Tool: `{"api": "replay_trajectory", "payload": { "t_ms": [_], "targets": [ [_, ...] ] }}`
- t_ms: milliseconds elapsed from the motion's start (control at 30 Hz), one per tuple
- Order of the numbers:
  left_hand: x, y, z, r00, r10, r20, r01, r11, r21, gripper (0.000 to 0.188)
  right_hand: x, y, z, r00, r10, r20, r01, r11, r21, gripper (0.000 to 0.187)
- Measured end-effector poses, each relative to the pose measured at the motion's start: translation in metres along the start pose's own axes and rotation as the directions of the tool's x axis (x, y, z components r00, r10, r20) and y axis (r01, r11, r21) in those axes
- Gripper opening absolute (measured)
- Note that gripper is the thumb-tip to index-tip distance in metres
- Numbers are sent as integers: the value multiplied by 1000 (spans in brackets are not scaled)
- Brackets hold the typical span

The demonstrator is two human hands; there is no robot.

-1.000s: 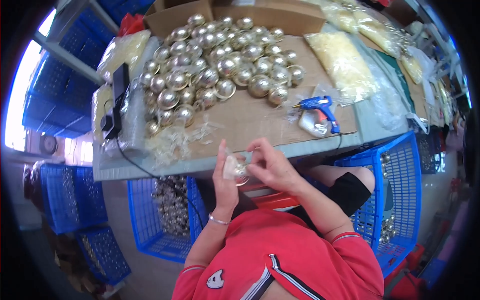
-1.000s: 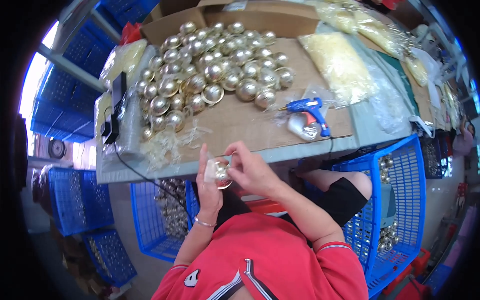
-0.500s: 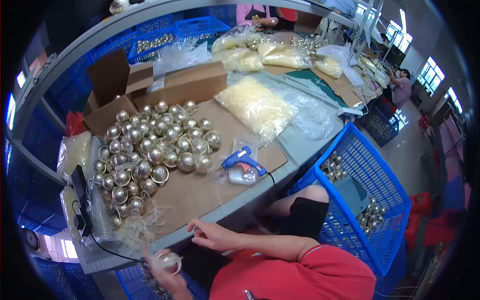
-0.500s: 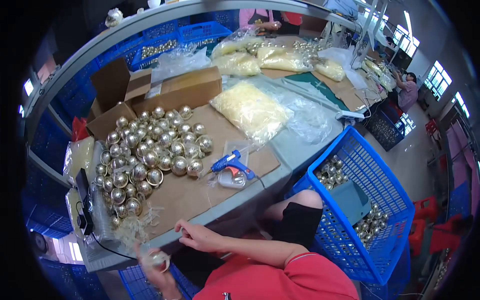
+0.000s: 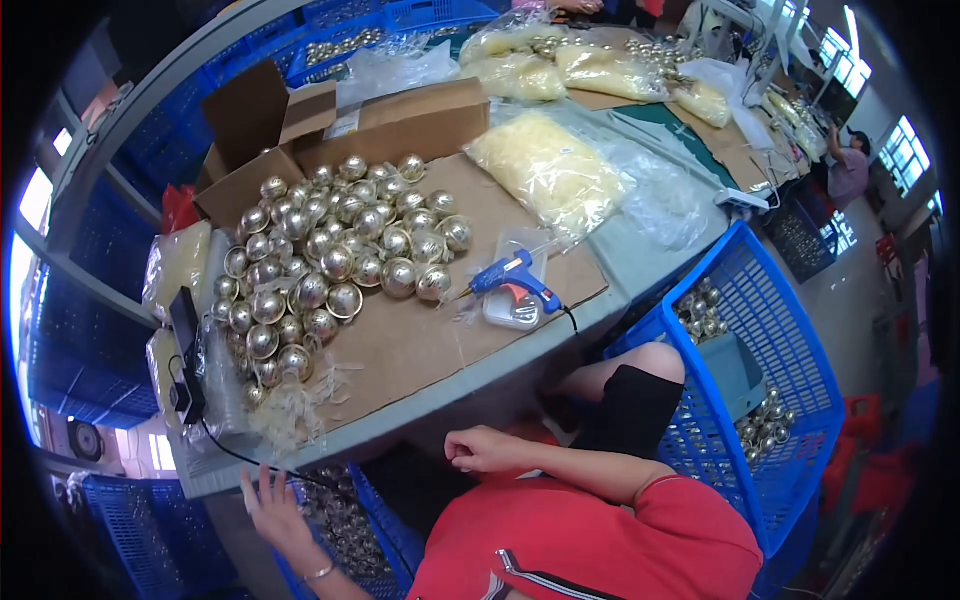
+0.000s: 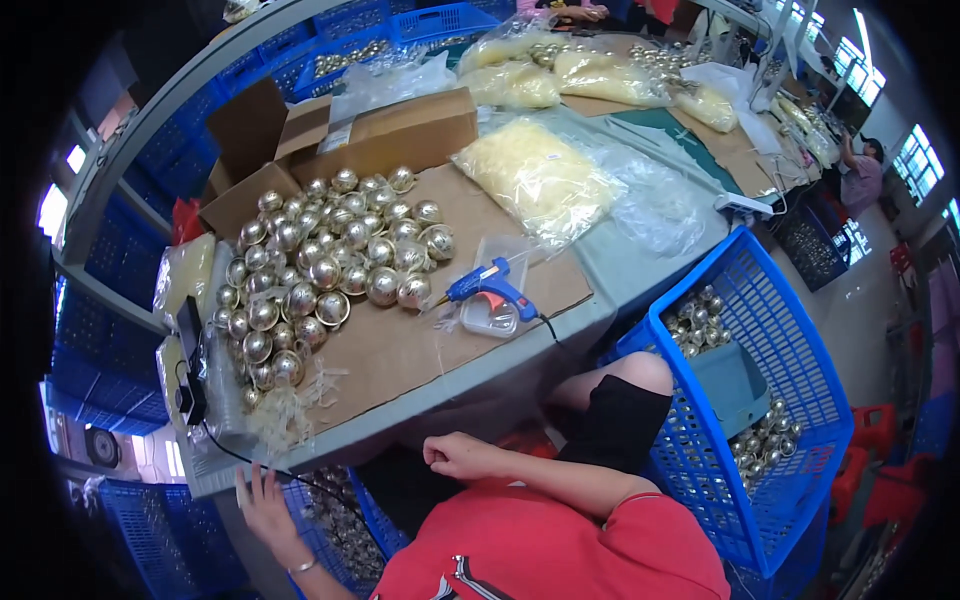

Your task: Decorating gold Christmas baubles by applying hot glue and attaching a decorative element.

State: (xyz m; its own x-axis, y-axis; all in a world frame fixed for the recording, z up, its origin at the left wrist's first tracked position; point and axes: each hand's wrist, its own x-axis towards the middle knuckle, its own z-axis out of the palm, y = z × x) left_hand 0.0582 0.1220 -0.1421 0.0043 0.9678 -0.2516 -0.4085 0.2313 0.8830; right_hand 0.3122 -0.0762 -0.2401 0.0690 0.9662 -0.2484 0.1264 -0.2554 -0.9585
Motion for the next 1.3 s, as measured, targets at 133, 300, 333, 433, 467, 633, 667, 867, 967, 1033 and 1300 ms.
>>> {"api": "replay_trajectory", "payload": {
  "t_ms": [133, 300, 333, 433, 467, 633, 667, 867, 967, 1033, 1300],
  "targets": [
    [-4, -24, 123, 811, 9, 584, -359, 796, 487, 38, -4, 9, 4, 997, -67, 33, 69, 997, -47, 14],
    [14, -82, 245, 11, -11, 1000, -994, 110, 13, 47, -14, 17, 0, 999, -28, 28, 30, 998, -60, 15],
    [14, -92, 259, 10, -10, 1000, -994, 106, 11, 47, -19, 18, 0, 999, -34, -6, 34, 998, -61, 15],
    [19, -122, 285, -115, -211, 971, -982, -126, -144, 52, -30, 22, -1, 995, -45, -86, 39, 997, -69, 14],
    [20, -132, 290, -167, -215, 962, -960, -186, -209, 52, -35, 25, -2, 991, -46, -123, 38, 997, -73, 14],
    [42, -155, 280, -172, -253, 952, -939, -251, -236, 47, -38, 44, 6, 995, -44, -93, 42, 999, -30, 15],
    [45, -153, 279, -225, -229, 947, -917, -280, -285, 44, -37, 44, 8, 996, -43, -83, 41, 999, -31, 15],
    [55, -141, 271, -319, -65, 946, -902, -285, -324, 34, -33, 37, 11, 996, -62, -71, 56, 996, -74, 16],
    [54, -107, 254, -121, 129, 984, -981, -169, -98, 44, -32, 34, 13, 995, -49, -86, 44, 997, -57, 13],
    [53, -95, 240, 87, 327, 941, -995, 67, 69, 54, -35, 30, 9, 989, -55, -134, 50, 998, -42, 15],
    [-5, -78, 158, 678, -195, 709, -223, 864, 451, 42, -10, -13, -29, 997, 70, -36, -34, 794, 608, 50]
  ]
}}
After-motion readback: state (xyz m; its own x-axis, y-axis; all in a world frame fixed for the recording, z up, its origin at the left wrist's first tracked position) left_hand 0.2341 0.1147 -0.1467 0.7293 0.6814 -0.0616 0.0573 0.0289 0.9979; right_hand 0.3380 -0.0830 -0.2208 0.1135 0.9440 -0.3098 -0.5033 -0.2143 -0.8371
